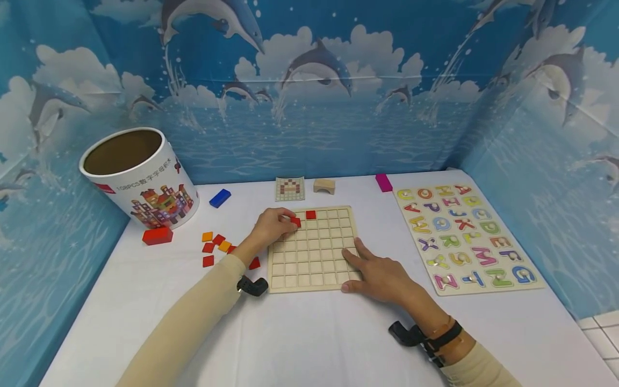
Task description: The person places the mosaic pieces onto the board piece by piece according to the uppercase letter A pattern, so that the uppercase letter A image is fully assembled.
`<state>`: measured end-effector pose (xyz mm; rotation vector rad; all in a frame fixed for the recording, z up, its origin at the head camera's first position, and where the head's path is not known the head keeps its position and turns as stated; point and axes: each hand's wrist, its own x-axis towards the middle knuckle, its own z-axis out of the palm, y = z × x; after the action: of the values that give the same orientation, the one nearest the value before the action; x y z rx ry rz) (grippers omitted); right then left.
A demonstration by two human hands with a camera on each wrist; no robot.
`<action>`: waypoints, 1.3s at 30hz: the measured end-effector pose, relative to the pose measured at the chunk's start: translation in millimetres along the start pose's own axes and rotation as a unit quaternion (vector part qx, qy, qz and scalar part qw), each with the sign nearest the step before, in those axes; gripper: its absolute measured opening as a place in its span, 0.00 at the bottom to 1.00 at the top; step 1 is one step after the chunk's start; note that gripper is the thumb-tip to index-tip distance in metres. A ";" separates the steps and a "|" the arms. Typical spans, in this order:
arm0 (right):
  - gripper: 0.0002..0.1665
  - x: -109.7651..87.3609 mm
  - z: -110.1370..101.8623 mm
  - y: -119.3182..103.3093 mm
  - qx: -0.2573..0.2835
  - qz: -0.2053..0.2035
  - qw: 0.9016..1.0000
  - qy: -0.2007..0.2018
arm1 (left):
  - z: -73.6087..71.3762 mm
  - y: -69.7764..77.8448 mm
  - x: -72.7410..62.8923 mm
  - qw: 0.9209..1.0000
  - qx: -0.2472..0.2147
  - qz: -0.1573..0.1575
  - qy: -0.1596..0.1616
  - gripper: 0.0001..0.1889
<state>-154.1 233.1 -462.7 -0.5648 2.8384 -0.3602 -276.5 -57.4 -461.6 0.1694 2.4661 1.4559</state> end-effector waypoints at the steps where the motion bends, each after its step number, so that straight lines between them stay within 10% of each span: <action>1: 0.55 0.0 0.0 -0.4 0.000 0.000 1.000 0.000 | 1.5 0.4 0.4 1.000 0.013 0.004 0.000 0.18; 13: 0.56 -0.6 0.6 -0.5 0.000 -0.001 1.000 0.002 | 11.3 4.2 5.8 0.988 0.144 0.048 -0.011 0.17; 20: 0.55 -1.0 0.8 -0.5 0.000 -0.004 1.000 0.001 | 3.7 4.0 3.5 0.991 0.121 0.048 0.006 0.21; 29: 0.56 0.9 -1.2 -2.4 -0.001 0.002 1.000 -0.004 | -82.9 -8.4 -20.2 0.998 0.005 -0.018 0.063 0.23; 39: 0.56 1.6 -0.5 -1.0 -0.005 0.000 1.000 -0.004 | -160.5 -75.2 -79.3 0.986 -0.030 -0.125 0.102 0.22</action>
<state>-155.2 231.7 -462.2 -0.5682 2.8344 -0.3422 -244.5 -247.7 -440.1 -0.3054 2.4838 1.5001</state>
